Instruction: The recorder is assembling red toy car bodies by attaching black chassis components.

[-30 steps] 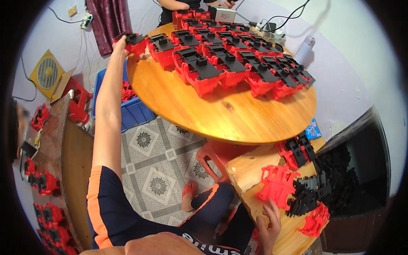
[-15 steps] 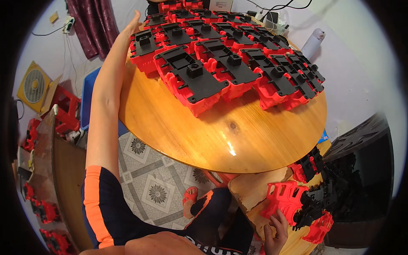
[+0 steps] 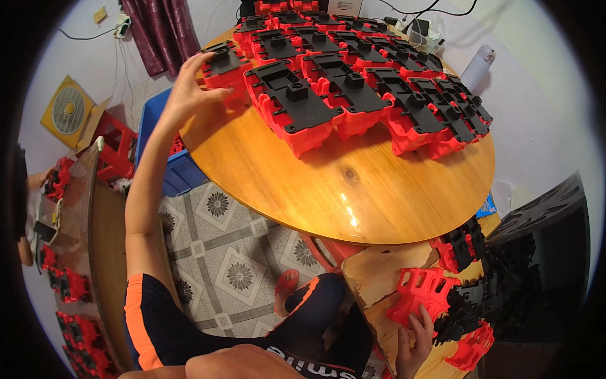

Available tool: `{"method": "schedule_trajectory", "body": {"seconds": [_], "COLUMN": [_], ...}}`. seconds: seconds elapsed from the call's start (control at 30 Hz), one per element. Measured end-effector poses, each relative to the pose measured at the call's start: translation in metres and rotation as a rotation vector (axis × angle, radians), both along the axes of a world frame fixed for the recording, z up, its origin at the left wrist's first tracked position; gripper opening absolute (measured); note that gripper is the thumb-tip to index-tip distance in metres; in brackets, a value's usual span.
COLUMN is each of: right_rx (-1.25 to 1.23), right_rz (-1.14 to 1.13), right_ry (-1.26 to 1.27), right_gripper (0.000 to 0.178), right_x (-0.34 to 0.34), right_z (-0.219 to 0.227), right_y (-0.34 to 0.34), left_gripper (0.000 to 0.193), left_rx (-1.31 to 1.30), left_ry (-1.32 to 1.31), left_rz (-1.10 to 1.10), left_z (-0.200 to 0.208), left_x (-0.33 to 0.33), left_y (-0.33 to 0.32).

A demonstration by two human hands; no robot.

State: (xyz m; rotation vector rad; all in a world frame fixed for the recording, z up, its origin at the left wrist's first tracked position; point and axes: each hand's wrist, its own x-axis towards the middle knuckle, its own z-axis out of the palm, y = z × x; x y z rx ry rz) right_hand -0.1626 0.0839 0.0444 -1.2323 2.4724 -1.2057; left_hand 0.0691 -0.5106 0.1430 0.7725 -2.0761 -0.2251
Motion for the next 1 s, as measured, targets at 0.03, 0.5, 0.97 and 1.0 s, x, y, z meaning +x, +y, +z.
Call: {"method": "schedule_trajectory", "body": {"seconds": [0.03, 0.5, 0.97, 1.0], "right_rx": [0.002, -0.011, -0.101, -0.099], "right_rz": [-0.007, -0.061, -0.054, -0.043], "right_ry": [0.015, -0.007, 0.024, 0.019], "right_gripper": [0.030, 0.027, 0.026, 0.026], "right_x": [0.000, 0.000, 0.017, 0.020], "right_z": [-0.001, -0.016, 0.010, 0.009], "right_y": [0.005, 0.037, 0.032, 0.031], "left_gripper": [0.084, 0.081, 0.096, 0.096], "left_rx": [-0.041, 0.021, -0.086, -0.084], "left_ry": [-0.031, 0.367, 0.064, 0.058], "left_rz": [0.053, 0.205, -0.066, -0.055], "left_z": [0.010, 0.003, -0.009, -0.013], "left_x": [0.009, -0.033, -0.077, -0.074], "left_y": [0.001, -0.104, 0.182, 0.180]}}
